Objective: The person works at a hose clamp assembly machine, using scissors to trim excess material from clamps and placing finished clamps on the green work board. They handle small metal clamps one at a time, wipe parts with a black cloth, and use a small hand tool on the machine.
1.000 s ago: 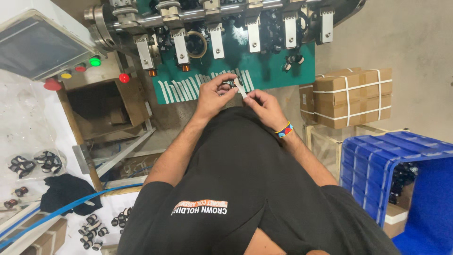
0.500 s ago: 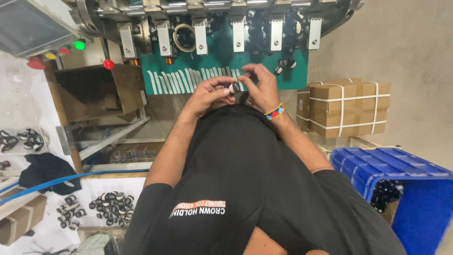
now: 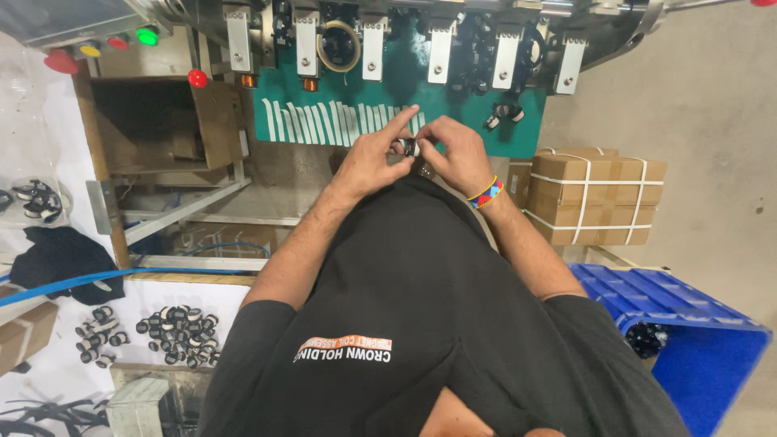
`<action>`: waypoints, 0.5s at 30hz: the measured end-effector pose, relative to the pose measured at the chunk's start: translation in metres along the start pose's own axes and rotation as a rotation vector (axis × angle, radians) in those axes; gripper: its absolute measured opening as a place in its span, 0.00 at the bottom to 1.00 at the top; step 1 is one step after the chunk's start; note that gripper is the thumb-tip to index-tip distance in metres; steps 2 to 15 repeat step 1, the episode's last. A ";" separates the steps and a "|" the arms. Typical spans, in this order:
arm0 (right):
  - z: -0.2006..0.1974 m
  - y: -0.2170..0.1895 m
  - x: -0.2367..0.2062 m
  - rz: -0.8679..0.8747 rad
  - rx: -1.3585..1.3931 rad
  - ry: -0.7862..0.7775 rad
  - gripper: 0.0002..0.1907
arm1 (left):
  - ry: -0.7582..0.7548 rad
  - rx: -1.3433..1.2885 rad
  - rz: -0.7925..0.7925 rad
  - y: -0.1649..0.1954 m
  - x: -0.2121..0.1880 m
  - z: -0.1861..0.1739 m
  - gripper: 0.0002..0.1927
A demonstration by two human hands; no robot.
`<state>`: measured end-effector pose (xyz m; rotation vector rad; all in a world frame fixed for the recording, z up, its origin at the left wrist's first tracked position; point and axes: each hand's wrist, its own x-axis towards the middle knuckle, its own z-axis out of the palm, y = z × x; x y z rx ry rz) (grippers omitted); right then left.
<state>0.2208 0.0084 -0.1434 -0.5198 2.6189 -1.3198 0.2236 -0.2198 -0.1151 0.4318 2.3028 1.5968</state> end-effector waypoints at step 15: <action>0.033 -0.021 -0.027 -0.001 -0.003 -0.004 0.08 | -0.007 0.021 -0.013 -0.001 -0.002 -0.003 0.45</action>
